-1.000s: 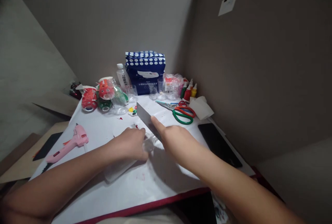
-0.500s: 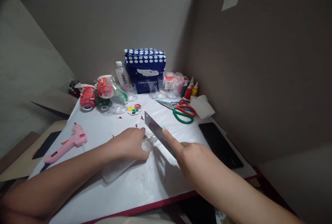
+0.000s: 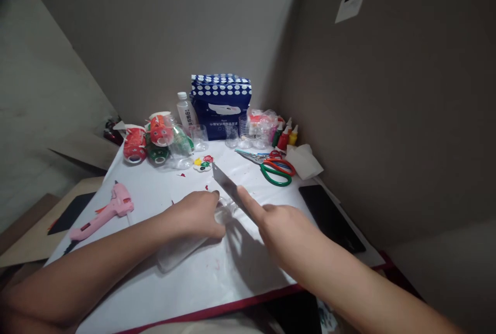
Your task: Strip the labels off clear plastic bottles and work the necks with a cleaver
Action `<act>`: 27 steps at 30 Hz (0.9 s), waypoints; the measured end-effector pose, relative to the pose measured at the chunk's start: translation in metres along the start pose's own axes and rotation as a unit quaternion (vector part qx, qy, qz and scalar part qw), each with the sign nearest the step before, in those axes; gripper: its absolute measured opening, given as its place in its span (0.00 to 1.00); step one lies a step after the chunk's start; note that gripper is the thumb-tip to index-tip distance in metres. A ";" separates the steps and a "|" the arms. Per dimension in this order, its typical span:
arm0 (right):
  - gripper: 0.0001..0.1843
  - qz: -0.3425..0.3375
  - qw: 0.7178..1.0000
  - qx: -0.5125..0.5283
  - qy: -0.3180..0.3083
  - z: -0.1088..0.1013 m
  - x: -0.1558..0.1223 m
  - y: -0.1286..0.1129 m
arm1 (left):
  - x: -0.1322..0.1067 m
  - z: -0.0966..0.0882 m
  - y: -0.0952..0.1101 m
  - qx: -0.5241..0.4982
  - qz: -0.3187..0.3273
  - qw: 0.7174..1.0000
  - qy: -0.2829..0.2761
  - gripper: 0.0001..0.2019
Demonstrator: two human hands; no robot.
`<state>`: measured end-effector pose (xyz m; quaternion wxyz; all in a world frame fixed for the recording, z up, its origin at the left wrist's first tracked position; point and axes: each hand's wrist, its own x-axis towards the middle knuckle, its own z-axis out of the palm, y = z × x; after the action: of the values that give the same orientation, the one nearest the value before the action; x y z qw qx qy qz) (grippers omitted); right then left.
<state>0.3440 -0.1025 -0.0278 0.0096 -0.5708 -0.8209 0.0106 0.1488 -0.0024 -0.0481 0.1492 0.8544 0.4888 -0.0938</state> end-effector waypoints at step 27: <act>0.39 0.042 0.998 0.038 -0.024 -0.007 0.012 0.003 | -0.002 -0.004 0.012 0.034 -0.010 0.999 0.005 0.25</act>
<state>0.3427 -0.0903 -0.0212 0.0115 -0.6040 -0.7949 0.0559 0.1584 -0.0085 -0.0415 0.1171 0.8547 0.4942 -0.1076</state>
